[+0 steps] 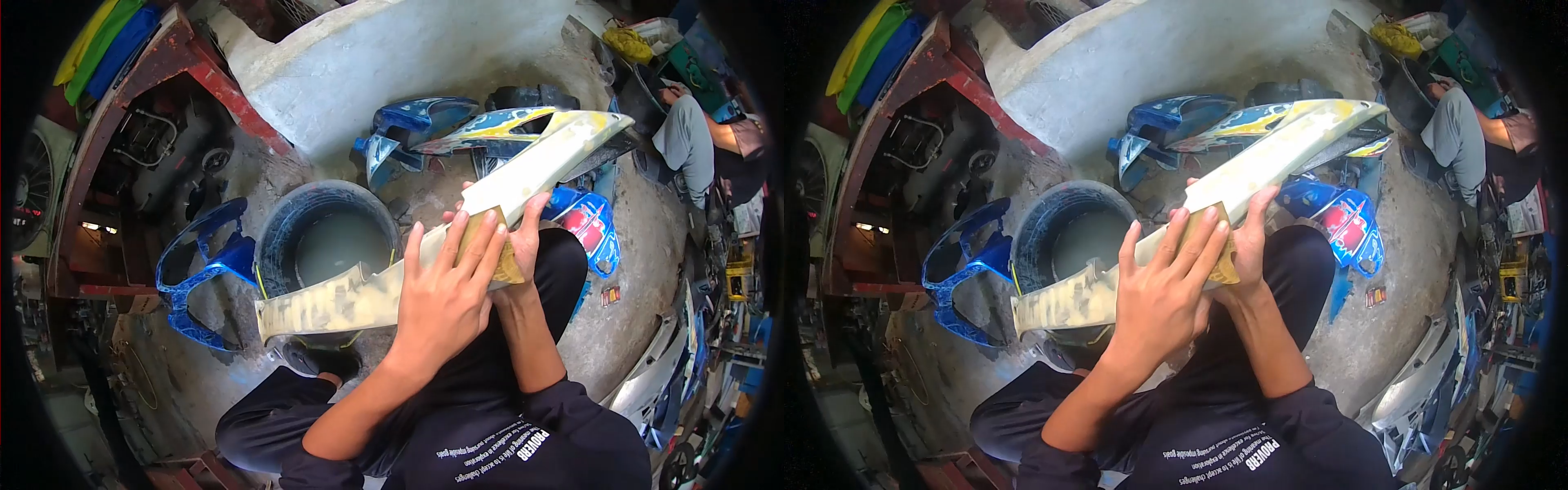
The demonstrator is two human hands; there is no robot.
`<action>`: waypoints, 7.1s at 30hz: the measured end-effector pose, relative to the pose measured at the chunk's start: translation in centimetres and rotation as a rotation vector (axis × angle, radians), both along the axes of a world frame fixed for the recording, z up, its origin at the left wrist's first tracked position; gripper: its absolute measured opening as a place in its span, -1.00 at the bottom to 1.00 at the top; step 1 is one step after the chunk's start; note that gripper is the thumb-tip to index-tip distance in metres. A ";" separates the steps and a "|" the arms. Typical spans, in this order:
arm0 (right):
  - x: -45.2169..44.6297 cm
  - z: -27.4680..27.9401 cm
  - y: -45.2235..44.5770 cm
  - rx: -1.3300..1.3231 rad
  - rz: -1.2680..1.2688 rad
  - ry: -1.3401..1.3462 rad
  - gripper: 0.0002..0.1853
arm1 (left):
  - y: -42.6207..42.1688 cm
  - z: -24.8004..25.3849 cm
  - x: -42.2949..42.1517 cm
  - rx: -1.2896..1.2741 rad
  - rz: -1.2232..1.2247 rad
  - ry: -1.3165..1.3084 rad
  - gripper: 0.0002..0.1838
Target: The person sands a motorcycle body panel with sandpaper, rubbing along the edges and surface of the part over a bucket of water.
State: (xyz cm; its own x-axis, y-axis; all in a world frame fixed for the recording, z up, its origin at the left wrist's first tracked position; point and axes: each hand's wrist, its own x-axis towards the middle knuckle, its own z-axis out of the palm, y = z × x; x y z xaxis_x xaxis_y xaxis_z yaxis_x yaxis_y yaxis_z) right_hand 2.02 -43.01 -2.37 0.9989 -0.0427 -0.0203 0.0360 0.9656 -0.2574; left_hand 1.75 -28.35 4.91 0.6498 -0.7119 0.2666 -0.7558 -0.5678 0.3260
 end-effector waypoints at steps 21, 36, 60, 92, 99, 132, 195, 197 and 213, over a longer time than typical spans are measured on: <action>1.2 -0.1 0.1 -0.005 -0.169 0.296 -0.46 | 13.6 -10.7 -4.8 -0.172 0.556 0.107 -0.53; 1.7 -1.6 -0.2 -0.130 -0.254 0.360 -0.47 | 14.7 -12.9 -5.7 -0.115 0.612 0.197 -0.14; -0.4 -1.9 8.7 -0.338 -0.194 0.006 0.09 | 10.2 -10.4 -1.8 -0.415 0.468 -0.220 -0.59; -1.5 5.2 5.7 -0.398 -0.512 -0.089 -0.49 | 6.8 -8.3 -3.8 -0.454 0.205 0.043 -0.19; -1.9 4.0 4.9 -0.469 -0.468 -0.248 -0.46 | 10.7 -10.4 -5.0 -0.827 0.474 0.031 -0.19; -0.2 2.5 3.4 -0.472 -0.403 -0.259 -0.44 | 9.2 -14.1 -4.8 -0.534 0.715 0.292 -0.56; -1.4 1.0 2.3 -0.405 -0.484 -0.153 -0.48 | 12.3 -16.2 -2.5 -0.266 0.737 0.105 -0.39; -1.3 1.1 2.4 -0.409 -0.472 -0.175 -0.48 | 10.7 -15.7 -3.2 -0.389 0.621 0.164 -0.36; -1.6 1.3 2.6 -0.406 -0.478 -0.155 -0.49 | 9.5 -14.0 -4.4 -0.364 0.845 0.257 -0.58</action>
State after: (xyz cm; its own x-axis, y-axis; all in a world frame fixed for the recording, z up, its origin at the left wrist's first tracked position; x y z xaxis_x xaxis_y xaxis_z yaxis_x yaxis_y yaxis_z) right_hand 0.45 -40.42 -1.05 0.8577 -0.4579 0.2341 0.5044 0.6607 -0.5558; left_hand -2.70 -18.86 -9.07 0.9806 0.1177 0.1568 -0.0233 -0.7243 0.6891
